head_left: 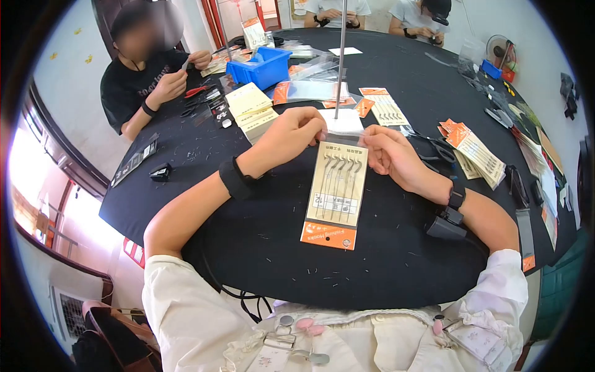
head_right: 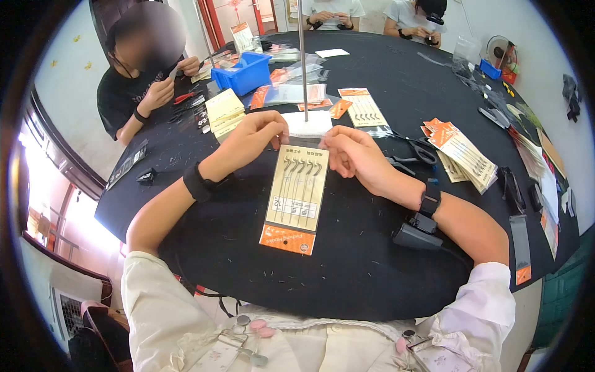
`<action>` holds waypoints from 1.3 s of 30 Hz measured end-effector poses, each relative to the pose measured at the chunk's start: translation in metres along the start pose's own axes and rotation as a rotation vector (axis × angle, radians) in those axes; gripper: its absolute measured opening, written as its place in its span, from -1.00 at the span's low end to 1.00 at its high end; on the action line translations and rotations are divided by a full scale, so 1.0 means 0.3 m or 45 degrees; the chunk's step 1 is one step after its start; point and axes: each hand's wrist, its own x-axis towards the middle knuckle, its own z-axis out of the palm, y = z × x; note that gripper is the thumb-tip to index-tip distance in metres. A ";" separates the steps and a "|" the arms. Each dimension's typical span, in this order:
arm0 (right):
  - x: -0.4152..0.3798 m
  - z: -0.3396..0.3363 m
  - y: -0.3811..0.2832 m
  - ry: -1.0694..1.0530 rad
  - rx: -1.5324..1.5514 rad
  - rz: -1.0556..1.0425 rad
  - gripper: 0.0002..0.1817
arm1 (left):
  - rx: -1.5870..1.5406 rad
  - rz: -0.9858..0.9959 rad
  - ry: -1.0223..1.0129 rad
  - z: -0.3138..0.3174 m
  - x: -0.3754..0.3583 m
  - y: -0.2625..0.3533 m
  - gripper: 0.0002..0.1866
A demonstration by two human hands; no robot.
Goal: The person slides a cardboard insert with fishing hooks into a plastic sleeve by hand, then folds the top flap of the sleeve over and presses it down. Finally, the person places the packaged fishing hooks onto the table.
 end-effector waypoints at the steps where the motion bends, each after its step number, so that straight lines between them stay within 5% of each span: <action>1: 0.003 0.002 -0.002 -0.020 -0.025 -0.004 -0.81 | -0.031 -0.031 0.050 -0.005 -0.004 -0.001 -0.80; 6: 0.002 -0.004 0.004 -0.077 -0.053 -0.017 -0.80 | 0.097 0.060 0.247 -0.001 -0.003 -0.011 -0.86; 11: -0.001 0.000 0.002 -0.139 -0.131 0.004 -0.80 | 0.453 0.329 0.091 0.005 -0.011 0.039 -0.77; 14: -0.009 0.004 -0.001 -0.195 -0.133 -0.003 -0.83 | 0.131 0.299 -0.037 0.025 -0.017 0.031 -0.78; 17: -0.010 0.012 -0.010 -0.264 -0.196 -0.032 -0.83 | -0.033 0.008 -0.374 0.006 -0.010 0.017 -0.78; 34: -0.004 0.008 0.003 -0.273 -0.329 -0.016 -0.82 | 0.245 0.210 -0.023 0.010 -0.018 0.040 -0.83; 39: -0.007 0.012 -0.001 -0.303 -0.359 -0.016 -0.82 | 0.324 0.343 -0.114 0.012 -0.016 0.034 -0.81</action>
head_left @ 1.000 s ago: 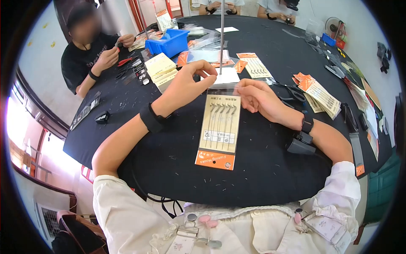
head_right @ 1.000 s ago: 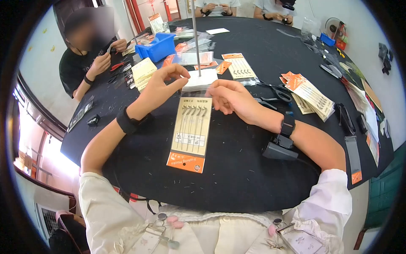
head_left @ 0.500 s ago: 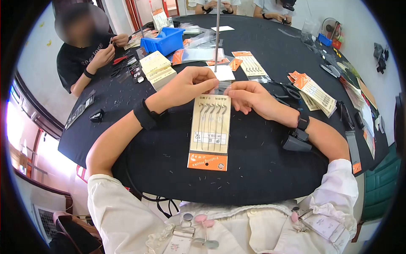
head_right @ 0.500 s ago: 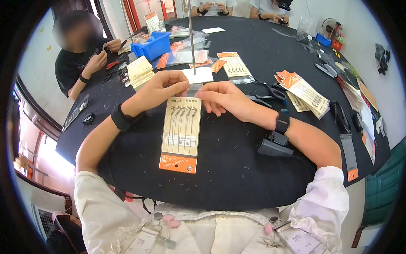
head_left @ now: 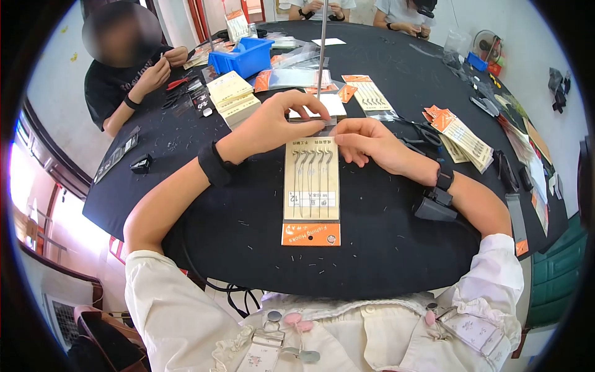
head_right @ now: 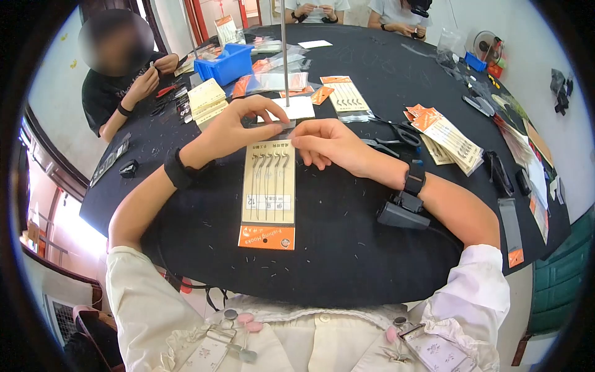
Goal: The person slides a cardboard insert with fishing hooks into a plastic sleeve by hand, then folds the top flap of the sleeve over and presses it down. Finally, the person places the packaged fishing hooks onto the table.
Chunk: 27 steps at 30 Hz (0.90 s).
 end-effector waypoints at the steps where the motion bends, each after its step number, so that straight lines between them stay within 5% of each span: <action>1: -0.001 0.003 -0.001 0.004 -0.011 -0.004 -0.82 | 0.000 0.024 -0.016 0.004 -0.002 0.001 -0.80; 27: -0.010 0.006 -0.014 -0.160 -0.208 -0.022 -0.80 | -0.040 -0.028 -0.108 -0.001 -0.010 0.031 -0.83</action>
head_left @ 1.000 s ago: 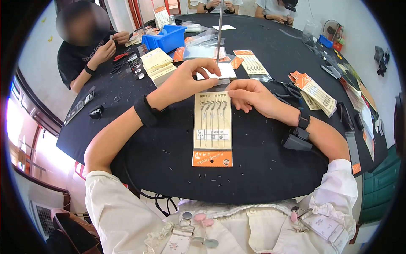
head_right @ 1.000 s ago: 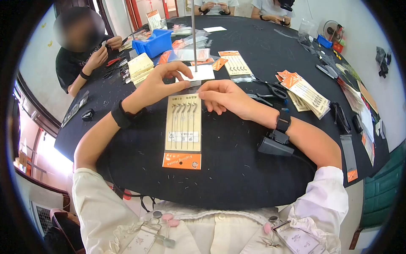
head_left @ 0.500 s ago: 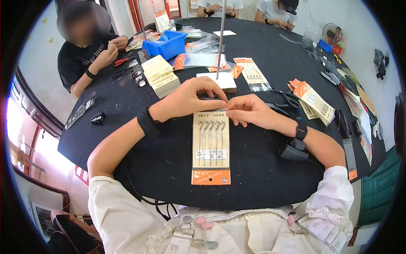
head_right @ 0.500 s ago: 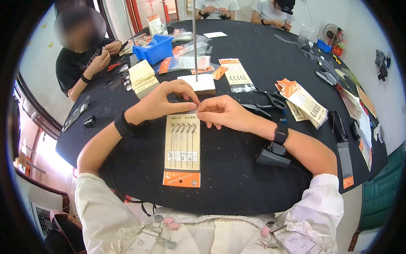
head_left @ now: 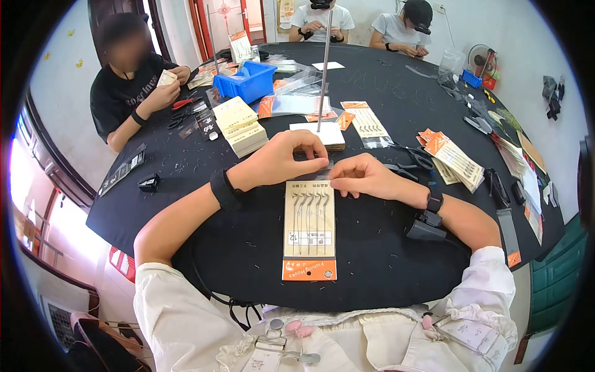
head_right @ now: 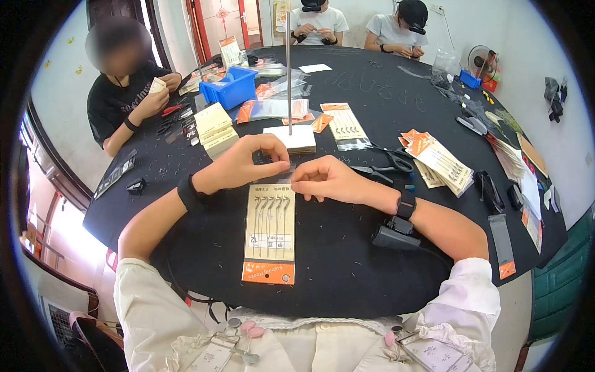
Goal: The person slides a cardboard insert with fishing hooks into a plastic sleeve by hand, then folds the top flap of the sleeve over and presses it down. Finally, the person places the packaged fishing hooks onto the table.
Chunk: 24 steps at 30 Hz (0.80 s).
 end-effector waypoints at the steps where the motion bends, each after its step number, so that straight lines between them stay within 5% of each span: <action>1: 0.001 0.000 -0.001 -0.001 0.000 0.000 -0.80 | 0.000 0.000 0.001 0.001 0.000 0.006 -0.83; 14: -0.003 0.006 -0.004 -0.013 -0.005 0.013 -0.79 | 0.108 0.187 0.041 0.021 -0.002 0.010 -0.84; 24: -0.001 -0.001 -0.016 -0.008 0.001 0.026 -0.79 | 0.039 0.070 0.049 0.008 0.000 0.015 -0.87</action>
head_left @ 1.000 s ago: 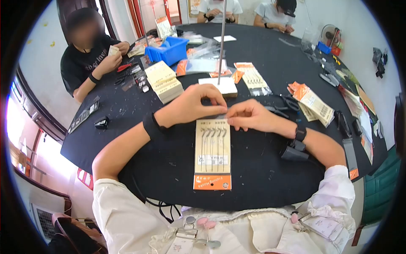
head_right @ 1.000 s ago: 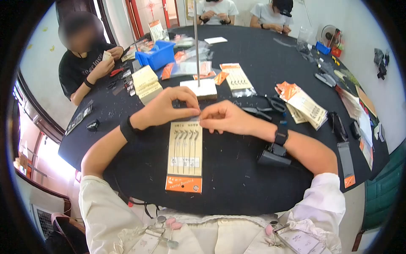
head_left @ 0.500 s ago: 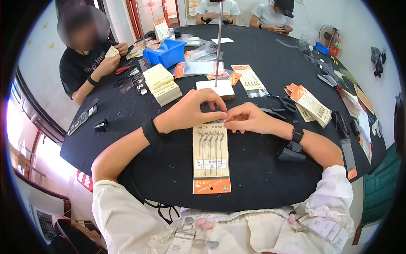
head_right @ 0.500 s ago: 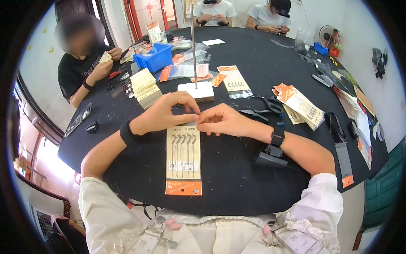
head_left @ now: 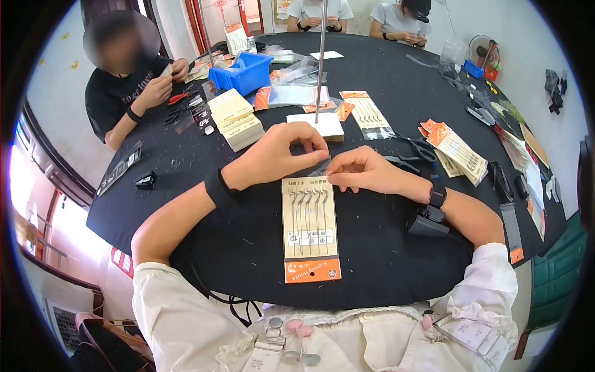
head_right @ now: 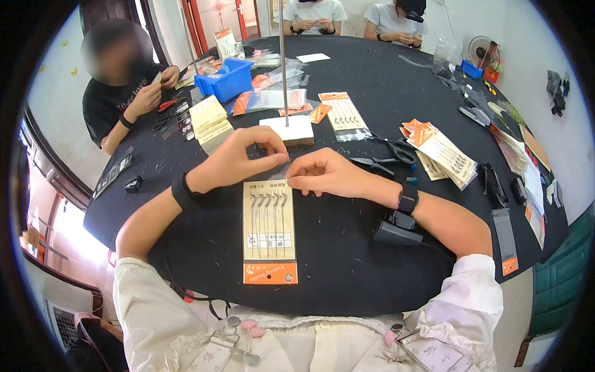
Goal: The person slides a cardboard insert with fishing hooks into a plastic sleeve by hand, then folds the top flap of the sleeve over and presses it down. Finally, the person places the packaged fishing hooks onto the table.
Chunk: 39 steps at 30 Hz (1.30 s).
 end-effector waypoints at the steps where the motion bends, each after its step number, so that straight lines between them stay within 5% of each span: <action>1: -0.004 0.007 0.003 0.006 0.003 0.016 -0.79 | -0.008 -0.010 -0.004 0.002 0.000 -0.001 -0.87; 18: 0.000 0.005 -0.007 0.043 0.094 0.027 -0.79 | -0.375 -0.240 -0.031 -0.014 0.011 -0.050 -0.82; 24: -0.001 0.003 -0.002 0.063 0.148 0.035 -0.78 | -0.228 -0.297 -0.224 -0.014 0.007 -0.046 -0.82; 39: 0.002 0.002 0.003 0.089 0.153 0.053 -0.73 | -0.148 -0.211 -0.196 -0.022 0.008 -0.003 -0.82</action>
